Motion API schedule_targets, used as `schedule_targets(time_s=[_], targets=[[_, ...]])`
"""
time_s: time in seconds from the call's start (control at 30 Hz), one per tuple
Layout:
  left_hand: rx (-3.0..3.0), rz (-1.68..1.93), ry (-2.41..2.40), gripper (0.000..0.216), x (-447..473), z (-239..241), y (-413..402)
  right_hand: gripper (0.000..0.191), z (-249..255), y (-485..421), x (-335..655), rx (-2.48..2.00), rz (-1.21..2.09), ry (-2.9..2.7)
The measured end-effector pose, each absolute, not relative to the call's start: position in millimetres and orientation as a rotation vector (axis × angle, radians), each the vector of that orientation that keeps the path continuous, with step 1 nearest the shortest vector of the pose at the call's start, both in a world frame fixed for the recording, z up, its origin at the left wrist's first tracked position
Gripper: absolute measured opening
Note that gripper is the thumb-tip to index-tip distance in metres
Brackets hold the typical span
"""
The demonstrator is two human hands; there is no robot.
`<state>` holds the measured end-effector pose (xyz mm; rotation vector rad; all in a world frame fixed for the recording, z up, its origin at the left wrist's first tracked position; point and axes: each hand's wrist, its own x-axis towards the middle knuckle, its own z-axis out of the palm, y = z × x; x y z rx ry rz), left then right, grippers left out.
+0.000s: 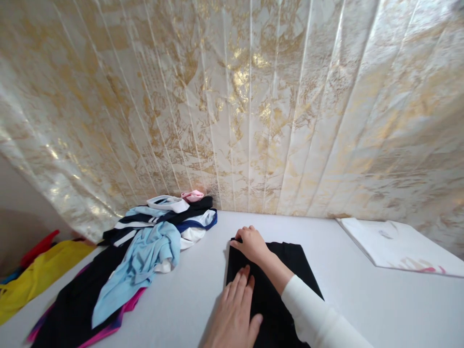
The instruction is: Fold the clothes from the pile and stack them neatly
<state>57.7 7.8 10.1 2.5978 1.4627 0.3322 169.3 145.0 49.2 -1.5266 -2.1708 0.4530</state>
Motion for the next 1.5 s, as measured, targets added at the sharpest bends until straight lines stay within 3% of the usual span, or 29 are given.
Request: schedule_targets(time_s=[0.3,0.57,1.23,1.5], targets=[[2.566,0.272,1.484,0.073,56,8,5,0.032,36,156,189,-1.299,0.761,-2.138],[2.507,0.246,1.521,0.073,56,8,5,0.005,24,149,174,-1.392,0.564,-2.07],[2.607,0.389,1.484,0.076,54,1,3,0.003,8,145,173,-1.328,0.326,-2.067],[2.567,0.405,1.706,0.075,51,-14,1,0.003,3,150,171,-1.325,0.265,-2.159]])
